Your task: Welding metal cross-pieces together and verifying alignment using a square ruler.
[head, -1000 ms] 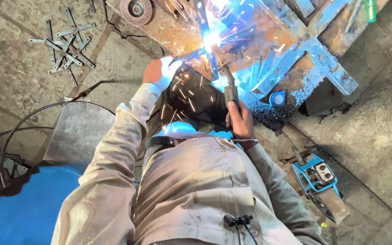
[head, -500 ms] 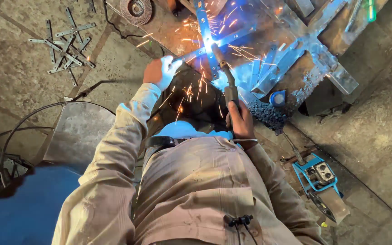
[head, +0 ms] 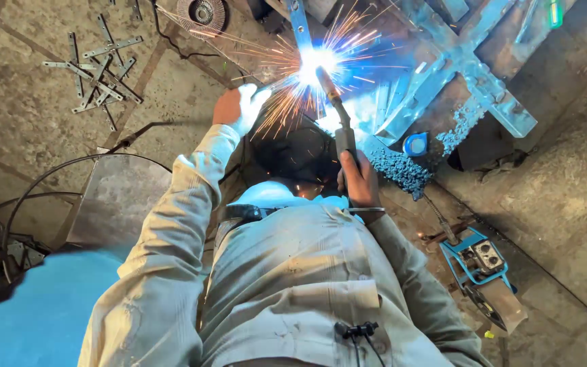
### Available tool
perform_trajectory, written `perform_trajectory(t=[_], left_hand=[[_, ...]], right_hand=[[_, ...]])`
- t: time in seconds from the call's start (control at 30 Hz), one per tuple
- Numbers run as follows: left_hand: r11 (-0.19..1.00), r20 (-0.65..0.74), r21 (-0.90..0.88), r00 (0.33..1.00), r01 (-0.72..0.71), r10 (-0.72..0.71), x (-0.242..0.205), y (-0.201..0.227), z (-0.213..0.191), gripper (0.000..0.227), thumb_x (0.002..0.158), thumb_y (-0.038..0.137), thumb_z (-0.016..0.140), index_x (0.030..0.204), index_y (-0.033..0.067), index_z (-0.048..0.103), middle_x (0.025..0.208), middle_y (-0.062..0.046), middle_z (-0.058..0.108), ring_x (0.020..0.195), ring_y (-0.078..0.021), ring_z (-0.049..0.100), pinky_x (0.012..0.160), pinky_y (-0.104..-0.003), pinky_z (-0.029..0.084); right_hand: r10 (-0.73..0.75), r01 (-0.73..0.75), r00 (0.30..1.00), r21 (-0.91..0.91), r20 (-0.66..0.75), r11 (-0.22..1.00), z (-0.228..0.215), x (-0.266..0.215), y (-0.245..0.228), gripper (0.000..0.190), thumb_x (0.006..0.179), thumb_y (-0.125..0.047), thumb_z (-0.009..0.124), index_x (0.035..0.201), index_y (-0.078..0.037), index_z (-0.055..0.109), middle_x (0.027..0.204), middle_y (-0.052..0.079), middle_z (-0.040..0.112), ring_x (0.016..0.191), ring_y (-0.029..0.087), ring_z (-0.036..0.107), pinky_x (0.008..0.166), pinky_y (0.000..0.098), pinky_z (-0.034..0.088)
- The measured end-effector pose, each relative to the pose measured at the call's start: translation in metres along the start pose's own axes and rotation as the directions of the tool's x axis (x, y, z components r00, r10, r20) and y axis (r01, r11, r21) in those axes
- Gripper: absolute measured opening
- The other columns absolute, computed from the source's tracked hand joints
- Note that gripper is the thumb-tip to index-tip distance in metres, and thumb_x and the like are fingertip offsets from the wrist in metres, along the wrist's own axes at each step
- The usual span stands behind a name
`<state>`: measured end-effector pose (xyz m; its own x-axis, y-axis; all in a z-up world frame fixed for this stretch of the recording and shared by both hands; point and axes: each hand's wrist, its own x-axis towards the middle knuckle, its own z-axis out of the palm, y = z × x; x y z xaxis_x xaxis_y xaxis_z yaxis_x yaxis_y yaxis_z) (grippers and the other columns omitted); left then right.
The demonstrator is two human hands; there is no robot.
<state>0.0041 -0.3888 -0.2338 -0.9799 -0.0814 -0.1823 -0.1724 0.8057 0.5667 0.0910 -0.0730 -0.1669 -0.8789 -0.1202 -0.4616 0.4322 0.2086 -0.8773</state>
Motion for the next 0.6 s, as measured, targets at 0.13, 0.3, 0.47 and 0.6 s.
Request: perform_trajectory(t=[0.13,0.3,0.47,0.6], left_hand=[[0.997,-0.067,-0.058,0.996,-0.058,0.054,-0.001,-0.001,-0.001,0.046,0.098,0.052,0.061,0.098,0.0074,0.071,0.096,-0.021,0.071,0.089,-0.0461,0.064,0.073,-0.054,0.05],[1.0,-0.027,-0.027,1.0,-0.01,0.009,0.0,0.001,-0.002,0.046,0.099,0.052,0.061,0.097,0.0075,0.072,0.097,-0.02,0.071,0.09,-0.0459,0.064,0.074,-0.054,0.05],[1.0,-0.009,0.009,1.0,-0.019,0.019,0.001,-0.006,0.004,0.048,0.101,0.053,0.061,0.093,0.006,0.07,0.098,-0.019,0.072,0.093,-0.045,0.065,0.076,-0.056,0.049],[0.998,-0.067,-0.039,0.997,-0.044,0.041,-0.001,-0.002,0.0,0.044,0.099,0.052,0.061,0.096,0.0088,0.071,0.097,-0.02,0.07,0.089,-0.0458,0.064,0.072,-0.054,0.05]], right_hand=[[-0.027,0.027,1.0,-0.027,-0.007,0.999,0.001,-0.002,-0.004,0.044,0.105,-0.048,0.054,0.103,-0.005,0.061,0.058,0.001,0.054,0.05,0.01,0.051,0.047,0.0287,0.038],[-0.002,0.002,1.0,-0.012,-0.001,1.0,0.001,-0.001,-0.005,0.043,0.105,-0.048,0.053,0.103,-0.006,0.061,0.059,0.001,0.053,0.05,0.01,0.05,0.047,0.0285,0.039],[-0.006,0.006,1.0,-0.007,0.005,1.0,0.001,-0.003,-0.004,0.044,0.105,-0.048,0.053,0.1,-0.005,0.059,0.058,0.001,0.052,0.05,0.01,0.049,0.048,0.029,0.037],[-0.032,0.032,0.999,-0.027,0.0,0.999,-0.001,-0.003,-0.002,0.044,0.105,-0.049,0.054,0.099,-0.006,0.061,0.059,0.0,0.053,0.052,0.01,0.049,0.049,0.0285,0.037]])
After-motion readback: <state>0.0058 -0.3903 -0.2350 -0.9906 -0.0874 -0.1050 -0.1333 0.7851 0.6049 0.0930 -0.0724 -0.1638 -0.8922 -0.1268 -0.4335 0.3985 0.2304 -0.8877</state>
